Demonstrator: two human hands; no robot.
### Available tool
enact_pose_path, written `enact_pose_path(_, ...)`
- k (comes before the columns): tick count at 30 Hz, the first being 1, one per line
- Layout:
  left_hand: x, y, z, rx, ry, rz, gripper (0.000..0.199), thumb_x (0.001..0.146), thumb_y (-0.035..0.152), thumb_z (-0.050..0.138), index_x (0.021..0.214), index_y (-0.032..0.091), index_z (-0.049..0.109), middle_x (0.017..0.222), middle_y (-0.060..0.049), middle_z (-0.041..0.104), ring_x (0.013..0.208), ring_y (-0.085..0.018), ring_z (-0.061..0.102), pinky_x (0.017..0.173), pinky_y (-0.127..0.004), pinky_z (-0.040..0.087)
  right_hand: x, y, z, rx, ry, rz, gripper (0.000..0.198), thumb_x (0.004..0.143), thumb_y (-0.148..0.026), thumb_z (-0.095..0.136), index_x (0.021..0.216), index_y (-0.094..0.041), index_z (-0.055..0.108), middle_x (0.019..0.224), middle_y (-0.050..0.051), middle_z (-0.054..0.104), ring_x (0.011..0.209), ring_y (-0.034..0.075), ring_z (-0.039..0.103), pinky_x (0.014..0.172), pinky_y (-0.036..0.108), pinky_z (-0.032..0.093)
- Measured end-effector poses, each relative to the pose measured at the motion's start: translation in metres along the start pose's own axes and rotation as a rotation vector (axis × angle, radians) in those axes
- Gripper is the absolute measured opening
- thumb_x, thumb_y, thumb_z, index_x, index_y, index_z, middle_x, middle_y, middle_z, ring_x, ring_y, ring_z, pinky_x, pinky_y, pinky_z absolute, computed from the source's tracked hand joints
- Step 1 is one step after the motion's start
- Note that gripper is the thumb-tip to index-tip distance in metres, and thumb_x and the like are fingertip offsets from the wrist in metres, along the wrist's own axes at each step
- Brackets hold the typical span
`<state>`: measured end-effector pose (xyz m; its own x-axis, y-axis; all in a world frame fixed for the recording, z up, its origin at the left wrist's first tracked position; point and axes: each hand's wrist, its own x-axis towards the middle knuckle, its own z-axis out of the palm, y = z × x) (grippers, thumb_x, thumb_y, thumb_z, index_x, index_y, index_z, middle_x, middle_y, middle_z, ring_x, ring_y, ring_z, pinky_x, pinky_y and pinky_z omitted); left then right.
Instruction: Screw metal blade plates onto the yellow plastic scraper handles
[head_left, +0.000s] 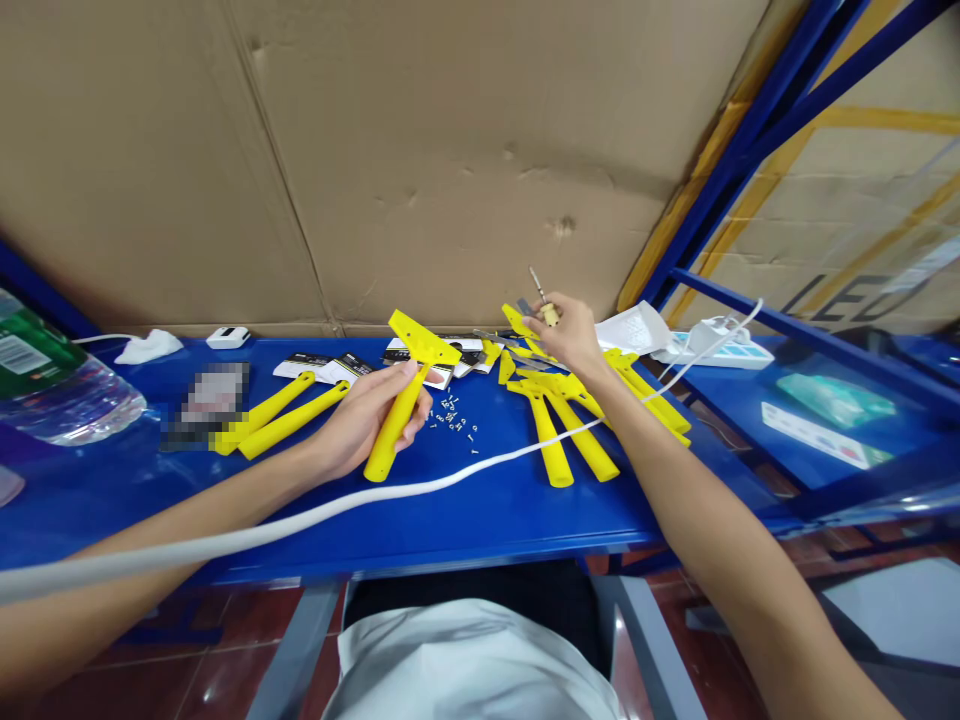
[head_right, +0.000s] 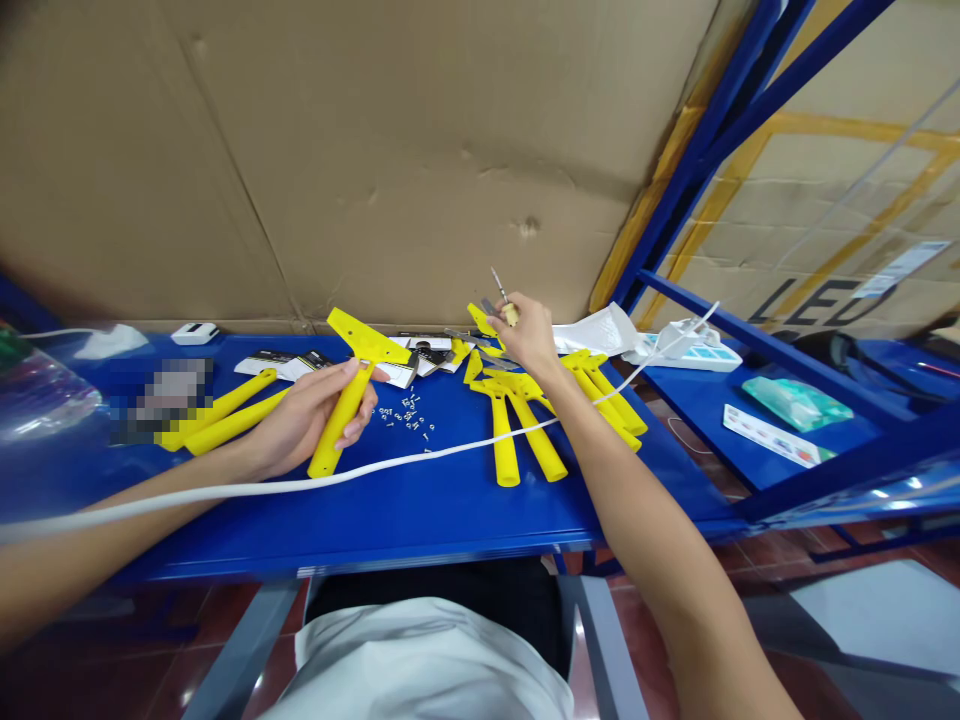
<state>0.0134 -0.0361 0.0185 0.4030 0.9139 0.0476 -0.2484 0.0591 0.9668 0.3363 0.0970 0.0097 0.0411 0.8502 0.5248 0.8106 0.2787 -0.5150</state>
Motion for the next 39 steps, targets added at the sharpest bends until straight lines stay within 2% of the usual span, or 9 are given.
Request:
enact_pose_path(3, 0.0, -0.001, 0.0, 0.003, -0.008, -0.018, 0.039, 0.1, 0.051, 0.076, 0.113, 0.014, 0.072, 0.078, -0.005, 0.069, 0.054, -0.013, 0.056, 0.043, -0.022, 0.046, -0.001, -0.012, -0.003, 0.271, 0.033, 0.062, 0.036, 0.093, -0.052, 0.072, 0.111, -0.02, 0.065, 0.097, 0.005, 0.073, 0.053, 0.015, 0.06, 0.049, 0.032, 0.052)
enact_pose_path(6, 0.0, -0.003, 0.001, 0.01, -0.022, -0.047, 0.038, 0.101, 0.053, 0.075, 0.112, 0.016, 0.07, 0.077, -0.004, 0.069, 0.054, -0.014, 0.057, 0.043, -0.022, 0.047, -0.004, -0.025, -0.007, 0.645, 0.015, 0.112, 0.052, 0.076, -0.061, 0.09, 0.099, -0.023, 0.064, 0.082, -0.002, 0.063, 0.044, 0.009, 0.047, 0.041, 0.03, 0.046)
enact_pose_path(8, 0.0, -0.004, 0.002, 0.015, -0.032, -0.066, 0.038, 0.101, 0.055, 0.075, 0.11, 0.018, 0.067, 0.078, -0.005, 0.071, 0.054, -0.015, 0.058, 0.042, -0.022, 0.047, -0.008, -0.034, -0.01, 0.763, -0.036, 0.12, 0.056, 0.067, -0.061, 0.097, 0.091, -0.023, 0.063, 0.07, -0.006, 0.055, 0.043, 0.009, 0.043, 0.04, 0.029, 0.042)
enact_pose_path(12, 0.0, -0.006, 0.004, 0.014, -0.028, -0.093, 0.039, 0.1, 0.055, 0.075, 0.101, 0.018, 0.064, 0.085, -0.007, 0.073, 0.056, -0.015, 0.061, 0.042, -0.024, 0.049, -0.018, -0.049, -0.011, 0.807, -0.237, 0.119, 0.052, 0.072, -0.059, 0.098, 0.087, -0.023, 0.063, 0.051, -0.008, 0.05, 0.04, 0.009, 0.042, 0.042, 0.027, 0.038)
enact_pose_path(20, 0.0, -0.009, 0.006, 0.053, 0.057, -0.063, 0.045, 0.089, 0.051, 0.09, 0.09, 0.019, 0.059, 0.077, -0.001, 0.065, 0.053, -0.009, 0.052, 0.039, -0.018, 0.043, -0.046, -0.084, -0.01, 0.808, -0.615, -0.015, 0.044, 0.085, -0.058, 0.091, 0.094, -0.022, 0.068, 0.048, -0.009, 0.054, 0.037, 0.009, 0.044, 0.04, 0.024, 0.033)
enact_pose_path(26, 0.001, -0.011, 0.006, 0.055, 0.131, -0.016, 0.05, 0.085, 0.053, 0.094, 0.087, 0.019, 0.057, 0.071, 0.002, 0.061, 0.051, -0.008, 0.048, 0.038, -0.017, 0.04, -0.056, -0.098, -0.01, 0.799, -0.615, -0.037, 0.04, 0.088, -0.055, 0.089, 0.087, -0.023, 0.064, 0.047, -0.008, 0.055, 0.036, 0.009, 0.046, 0.039, 0.024, 0.031)
enact_pose_path(31, 0.002, -0.01, 0.005, 0.057, 0.19, 0.042, 0.045, 0.089, 0.05, 0.091, 0.095, 0.018, 0.06, 0.086, -0.002, 0.068, 0.061, -0.01, 0.057, 0.04, -0.018, 0.045, -0.055, -0.094, -0.009, 0.873, -0.601, -0.037, 0.035, 0.089, -0.047, 0.089, 0.108, -0.023, 0.072, 0.051, -0.01, 0.056, 0.036, 0.009, 0.045, 0.038, 0.024, 0.036)
enact_pose_path(35, 0.003, -0.008, 0.003, 0.077, 0.212, 0.125, 0.042, 0.088, 0.047, 0.092, 0.1, 0.017, 0.064, 0.093, -0.004, 0.071, 0.065, -0.011, 0.06, 0.042, -0.019, 0.047, -0.056, -0.099, -0.013, 0.883, -0.665, 0.017, 0.04, 0.086, -0.044, 0.089, 0.118, -0.023, 0.075, 0.06, -0.009, 0.062, 0.037, 0.008, 0.047, 0.036, 0.022, 0.04)
enact_pose_path(39, 0.002, -0.009, 0.003, 0.158, 0.201, 0.176, 0.042, 0.086, 0.044, 0.094, 0.103, 0.017, 0.068, 0.085, -0.001, 0.068, 0.061, -0.011, 0.059, 0.042, -0.019, 0.048, -0.058, -0.105, -0.016, 0.922, -0.779, 0.025, 0.035, 0.088, -0.042, 0.086, 0.114, -0.021, 0.075, 0.05, -0.01, 0.056, 0.035, 0.007, 0.043, 0.036, 0.018, 0.041)
